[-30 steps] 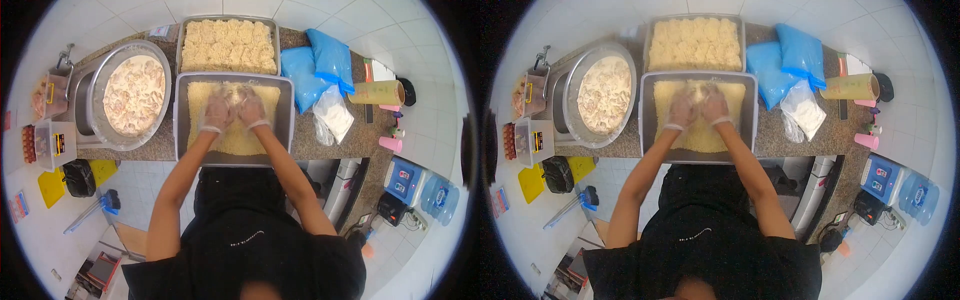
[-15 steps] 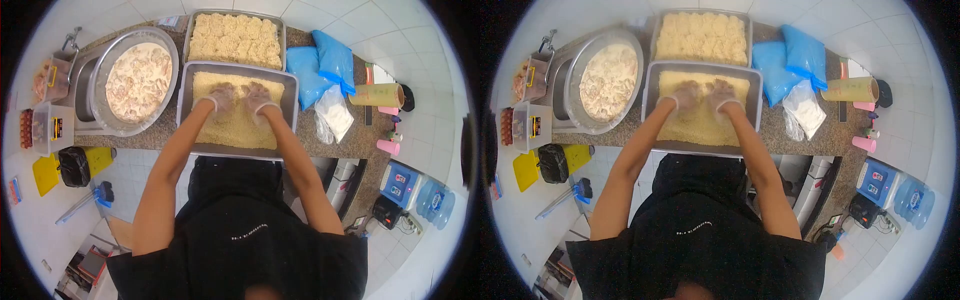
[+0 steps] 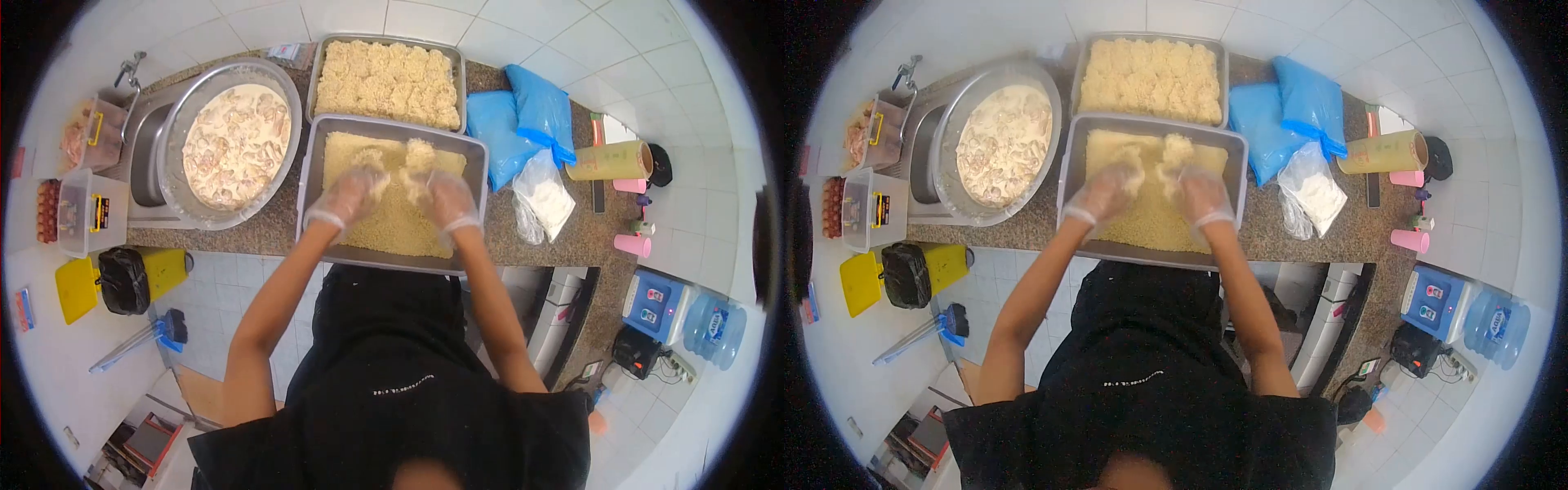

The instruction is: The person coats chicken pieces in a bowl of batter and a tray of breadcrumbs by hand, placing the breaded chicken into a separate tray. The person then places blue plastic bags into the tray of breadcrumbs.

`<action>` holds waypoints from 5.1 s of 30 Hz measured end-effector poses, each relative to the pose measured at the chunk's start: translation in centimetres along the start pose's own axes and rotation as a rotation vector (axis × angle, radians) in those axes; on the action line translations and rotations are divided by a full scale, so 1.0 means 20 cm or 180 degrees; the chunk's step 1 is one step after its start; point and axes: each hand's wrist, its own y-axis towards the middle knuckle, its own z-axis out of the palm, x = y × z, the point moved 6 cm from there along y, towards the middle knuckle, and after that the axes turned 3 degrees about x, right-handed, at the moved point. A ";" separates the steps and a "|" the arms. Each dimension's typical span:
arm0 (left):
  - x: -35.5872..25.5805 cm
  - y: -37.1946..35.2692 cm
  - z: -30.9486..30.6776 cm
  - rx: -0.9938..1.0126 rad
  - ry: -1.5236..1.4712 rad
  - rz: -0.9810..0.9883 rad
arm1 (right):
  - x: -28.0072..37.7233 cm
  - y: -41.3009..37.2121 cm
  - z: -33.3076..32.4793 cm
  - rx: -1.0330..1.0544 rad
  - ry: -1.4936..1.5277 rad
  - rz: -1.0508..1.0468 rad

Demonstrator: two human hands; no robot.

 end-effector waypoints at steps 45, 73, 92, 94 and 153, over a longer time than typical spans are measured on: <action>0.19 0.04 -0.03 0.0234 0.0118 -0.1125 | -0.19 0.14 0.05 0.0323 0.0356 0.0318; 0.40 -0.38 0.17 -0.0667 -0.1374 -0.2959 | 0.37 0.59 0.67 0.0258 -0.0336 -0.0612; 0.60 -0.06 0.24 -0.0890 -0.1220 -0.1928 | 0.17 0.25 0.32 0.0719 0.0499 -0.0287; 0.49 -0.01 0.11 -0.0798 -0.1373 -0.1916 | 0.22 0.11 0.12 0.0172 0.0804 -0.0413; 0.34 -0.08 0.39 0.1445 0.0344 -0.1982 | -0.35 0.47 0.36 0.0777 0.0545 -0.0371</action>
